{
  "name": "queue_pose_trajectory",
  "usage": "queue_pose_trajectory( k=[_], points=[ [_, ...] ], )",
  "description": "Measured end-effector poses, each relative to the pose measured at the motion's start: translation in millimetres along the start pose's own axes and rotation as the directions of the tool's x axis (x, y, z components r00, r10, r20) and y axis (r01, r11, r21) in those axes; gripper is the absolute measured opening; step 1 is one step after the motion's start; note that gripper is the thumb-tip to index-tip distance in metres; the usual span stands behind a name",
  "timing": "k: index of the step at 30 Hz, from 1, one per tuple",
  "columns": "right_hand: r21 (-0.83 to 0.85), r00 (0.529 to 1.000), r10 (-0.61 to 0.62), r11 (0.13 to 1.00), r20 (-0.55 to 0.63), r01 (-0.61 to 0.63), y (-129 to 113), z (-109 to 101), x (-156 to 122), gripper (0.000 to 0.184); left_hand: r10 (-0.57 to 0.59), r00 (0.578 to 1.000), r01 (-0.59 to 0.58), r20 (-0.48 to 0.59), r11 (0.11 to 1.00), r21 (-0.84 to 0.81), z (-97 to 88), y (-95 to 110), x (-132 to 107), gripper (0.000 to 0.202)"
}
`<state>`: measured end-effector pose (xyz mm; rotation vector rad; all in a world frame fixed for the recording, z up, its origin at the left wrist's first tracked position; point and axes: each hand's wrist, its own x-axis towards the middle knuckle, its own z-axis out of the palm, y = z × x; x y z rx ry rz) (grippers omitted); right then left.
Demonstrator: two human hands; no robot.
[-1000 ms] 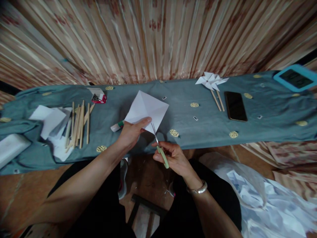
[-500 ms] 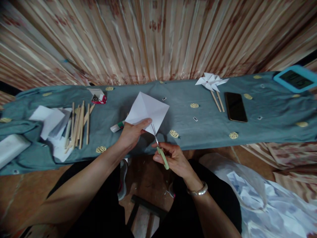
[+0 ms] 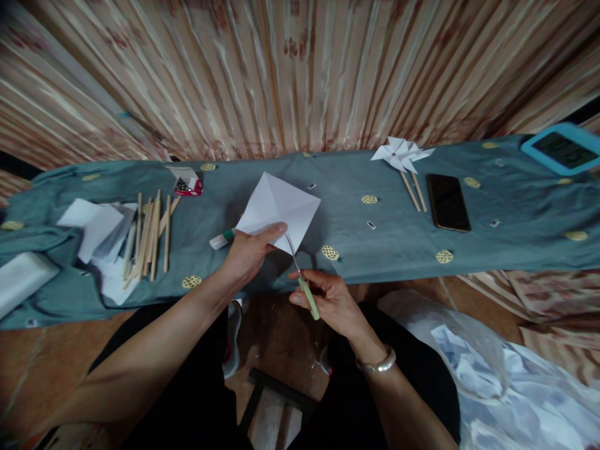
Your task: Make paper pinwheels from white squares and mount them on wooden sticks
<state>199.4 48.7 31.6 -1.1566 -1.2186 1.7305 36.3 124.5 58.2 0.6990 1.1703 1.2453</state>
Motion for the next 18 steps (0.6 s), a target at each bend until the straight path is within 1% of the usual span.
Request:
queue_pose_trajectory(
  k=[9, 18],
  points=[
    [0.026, 0.998, 0.044, 0.999, -0.035, -0.043, -0.2, 1.6, 0.6, 0.045, 0.024, 0.999, -0.024, 0.023, 0.999, 0.023, -3.7, -2.5, 2.1, 0.024],
    [0.072, 0.998, 0.050, 0.996, -0.040, -0.047, -0.9, 2.5, 1.1, 0.043, 0.017, 1.000, -0.017, 0.003, 1.000, -0.017, -2.0, -0.9, 2.8, 0.025]
  ],
)
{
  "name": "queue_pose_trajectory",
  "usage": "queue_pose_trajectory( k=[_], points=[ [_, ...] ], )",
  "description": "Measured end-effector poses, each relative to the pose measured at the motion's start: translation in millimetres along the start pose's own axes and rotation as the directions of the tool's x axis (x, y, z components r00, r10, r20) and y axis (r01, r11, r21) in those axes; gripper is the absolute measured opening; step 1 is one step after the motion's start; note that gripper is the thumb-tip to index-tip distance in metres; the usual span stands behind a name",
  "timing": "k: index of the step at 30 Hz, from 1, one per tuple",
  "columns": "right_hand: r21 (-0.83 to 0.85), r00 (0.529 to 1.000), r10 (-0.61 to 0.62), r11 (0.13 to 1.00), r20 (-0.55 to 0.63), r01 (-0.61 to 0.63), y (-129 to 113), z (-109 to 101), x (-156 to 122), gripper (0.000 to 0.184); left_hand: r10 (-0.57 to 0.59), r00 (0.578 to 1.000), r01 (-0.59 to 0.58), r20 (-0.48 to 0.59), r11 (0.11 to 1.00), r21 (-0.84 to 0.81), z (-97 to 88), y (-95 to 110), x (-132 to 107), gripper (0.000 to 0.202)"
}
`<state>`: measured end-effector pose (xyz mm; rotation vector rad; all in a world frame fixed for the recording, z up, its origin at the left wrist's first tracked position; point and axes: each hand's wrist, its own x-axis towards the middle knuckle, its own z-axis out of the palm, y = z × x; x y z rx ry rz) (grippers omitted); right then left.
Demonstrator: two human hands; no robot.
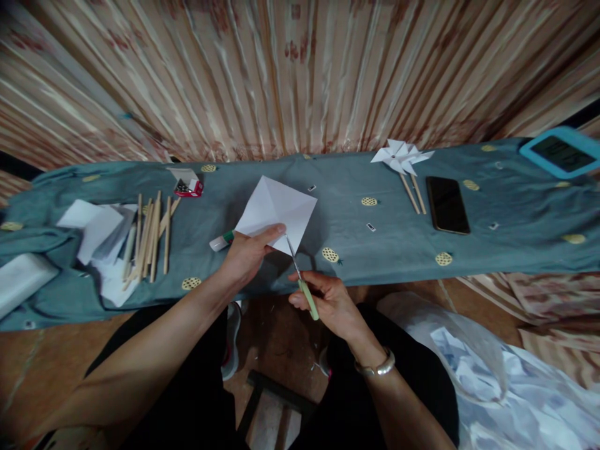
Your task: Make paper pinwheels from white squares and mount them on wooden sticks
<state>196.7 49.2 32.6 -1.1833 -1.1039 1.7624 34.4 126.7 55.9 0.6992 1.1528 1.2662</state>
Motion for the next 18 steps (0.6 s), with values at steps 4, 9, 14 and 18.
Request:
queue_pose_trajectory(
  k=[4, 9, 14, 18],
  points=[
    [-0.002, 1.000, -0.004, 1.000, -0.001, 0.004, 0.4, 0.3, 0.1, 0.044, -0.019, 1.000, 0.019, -0.021, 1.000, 0.007, 0.1, -0.4, 0.6, 0.025],
    [-0.002, 1.000, -0.017, 1.000, -0.017, 0.017, -1.0, 1.2, -0.4, 0.044, -0.036, 0.999, 0.037, -0.013, 0.999, 0.020, -1.3, -0.4, 1.8, 0.016],
    [-0.013, 1.000, -0.022, 1.000, -0.016, 0.022, -2.0, 0.8, -1.3, 0.044, -0.050, 0.999, 0.051, -0.010, 0.998, 0.034, -2.7, 2.6, 2.3, 0.016],
    [-0.023, 1.000, -0.011, 1.000, -0.025, 0.010, -1.3, 0.6, -2.1, 0.046, -0.056, 0.998, 0.055, 0.021, 0.998, 0.044, -3.7, 4.2, 1.3, 0.020]
  ],
)
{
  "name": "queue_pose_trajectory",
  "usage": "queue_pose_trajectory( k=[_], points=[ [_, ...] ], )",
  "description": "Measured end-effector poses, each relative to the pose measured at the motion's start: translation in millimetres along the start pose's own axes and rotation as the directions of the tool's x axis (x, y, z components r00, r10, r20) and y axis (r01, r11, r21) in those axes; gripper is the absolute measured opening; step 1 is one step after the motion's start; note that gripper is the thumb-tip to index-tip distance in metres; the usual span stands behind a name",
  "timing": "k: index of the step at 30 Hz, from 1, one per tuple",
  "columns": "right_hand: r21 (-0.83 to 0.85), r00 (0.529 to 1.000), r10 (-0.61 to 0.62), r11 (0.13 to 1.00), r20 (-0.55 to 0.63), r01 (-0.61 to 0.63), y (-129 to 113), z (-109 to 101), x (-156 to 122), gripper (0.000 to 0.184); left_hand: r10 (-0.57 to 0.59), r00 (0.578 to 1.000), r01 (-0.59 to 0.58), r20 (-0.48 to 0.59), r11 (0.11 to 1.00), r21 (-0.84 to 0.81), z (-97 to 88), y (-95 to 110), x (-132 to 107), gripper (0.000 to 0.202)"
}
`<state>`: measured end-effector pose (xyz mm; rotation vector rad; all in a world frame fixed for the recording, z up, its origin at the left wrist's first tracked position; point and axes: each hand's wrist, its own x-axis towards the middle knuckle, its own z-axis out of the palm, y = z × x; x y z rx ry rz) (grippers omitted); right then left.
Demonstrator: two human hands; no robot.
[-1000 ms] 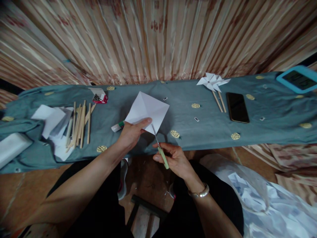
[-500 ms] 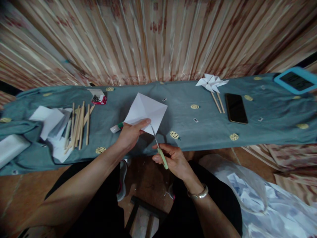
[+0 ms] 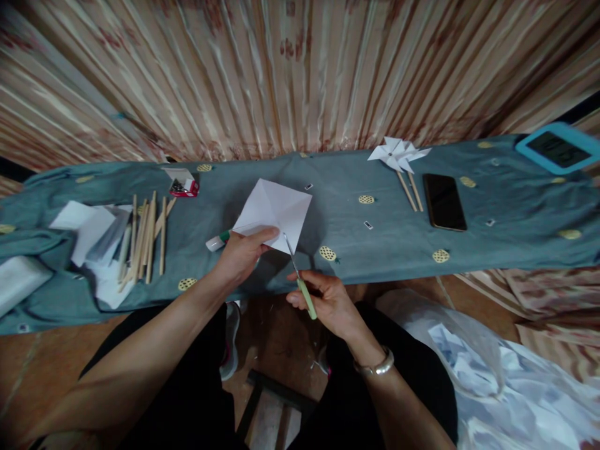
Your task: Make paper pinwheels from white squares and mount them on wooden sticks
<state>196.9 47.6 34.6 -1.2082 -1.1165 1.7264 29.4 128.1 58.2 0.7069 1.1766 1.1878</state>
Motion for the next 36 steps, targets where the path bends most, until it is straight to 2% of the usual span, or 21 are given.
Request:
queue_pose_trajectory(
  k=[7, 13, 25, 30, 36],
  points=[
    [0.006, 0.999, -0.042, 0.999, 0.011, 0.042, -1.4, -0.5, 1.2, 0.043, -0.001, 1.000, 0.002, -0.007, 0.999, 0.047, 2.3, -3.4, -1.9, 0.015],
    [-0.014, 0.999, -0.039, 0.999, 0.006, 0.039, 0.8, -1.4, 1.1, 0.043, 0.008, 1.000, -0.009, 0.017, 0.999, 0.041, 3.2, -5.4, -4.0, 0.017],
    [-0.020, 0.999, -0.031, 0.999, -0.009, 0.031, -2.3, 0.6, 2.4, 0.041, 0.003, 1.000, -0.003, 0.001, 0.999, 0.044, 2.2, -3.9, -5.7, 0.013],
    [-0.039, 0.999, -0.031, 0.999, -0.015, 0.030, -5.3, 1.3, 2.7, 0.041, 0.001, 0.999, -0.002, 0.037, 1.000, 0.017, 1.0, -5.1, -6.3, 0.015],
    [-0.062, 0.999, -0.049, 0.997, -0.001, 0.048, -4.4, 0.5, 3.0, 0.040, -0.005, 1.000, 0.004, 0.024, 0.998, 0.057, 1.0, -5.5, -5.9, 0.014]
  ],
)
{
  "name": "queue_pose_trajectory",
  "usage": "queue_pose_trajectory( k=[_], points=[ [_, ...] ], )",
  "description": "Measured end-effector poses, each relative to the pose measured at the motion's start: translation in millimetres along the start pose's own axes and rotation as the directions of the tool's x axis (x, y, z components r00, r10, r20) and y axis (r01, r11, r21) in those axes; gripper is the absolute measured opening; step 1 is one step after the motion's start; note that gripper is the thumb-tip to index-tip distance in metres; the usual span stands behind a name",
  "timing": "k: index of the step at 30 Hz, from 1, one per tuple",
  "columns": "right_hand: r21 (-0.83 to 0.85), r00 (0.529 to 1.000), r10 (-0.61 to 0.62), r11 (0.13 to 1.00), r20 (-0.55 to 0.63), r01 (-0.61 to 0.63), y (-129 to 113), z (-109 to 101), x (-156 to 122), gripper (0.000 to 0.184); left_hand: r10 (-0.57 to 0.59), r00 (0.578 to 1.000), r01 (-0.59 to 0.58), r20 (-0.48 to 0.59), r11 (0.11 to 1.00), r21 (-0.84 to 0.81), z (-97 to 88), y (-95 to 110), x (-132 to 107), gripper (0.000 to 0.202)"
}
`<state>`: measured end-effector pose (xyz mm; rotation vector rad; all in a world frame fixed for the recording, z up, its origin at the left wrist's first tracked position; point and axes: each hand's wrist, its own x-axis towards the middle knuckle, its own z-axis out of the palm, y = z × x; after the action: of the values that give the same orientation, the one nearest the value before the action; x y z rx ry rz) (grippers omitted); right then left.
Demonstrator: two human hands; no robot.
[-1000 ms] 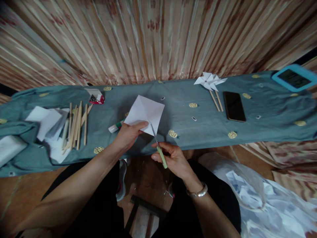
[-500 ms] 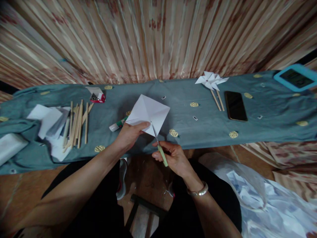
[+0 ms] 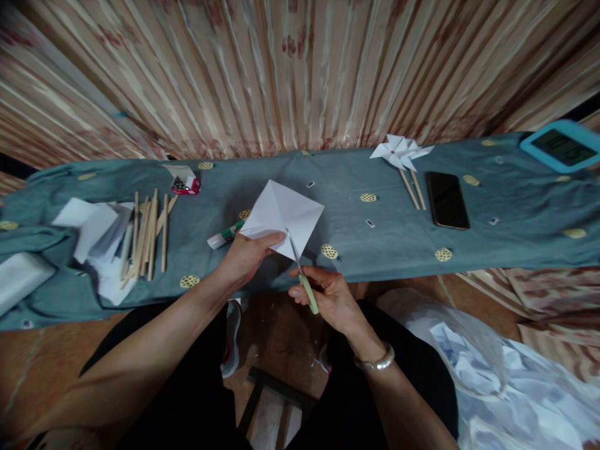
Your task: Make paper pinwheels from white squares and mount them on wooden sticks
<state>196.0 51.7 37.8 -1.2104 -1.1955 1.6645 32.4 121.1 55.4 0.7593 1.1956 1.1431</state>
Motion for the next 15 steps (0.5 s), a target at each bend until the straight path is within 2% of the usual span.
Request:
queue_pose_trajectory(
  k=[15],
  points=[
    [0.023, 1.000, 0.003, 1.000, -0.013, -0.003, -0.5, 0.1, 0.8, 0.039, -0.010, 1.000, 0.010, 0.025, 1.000, 0.013, 0.3, -2.1, -0.5, 0.011]
  ],
)
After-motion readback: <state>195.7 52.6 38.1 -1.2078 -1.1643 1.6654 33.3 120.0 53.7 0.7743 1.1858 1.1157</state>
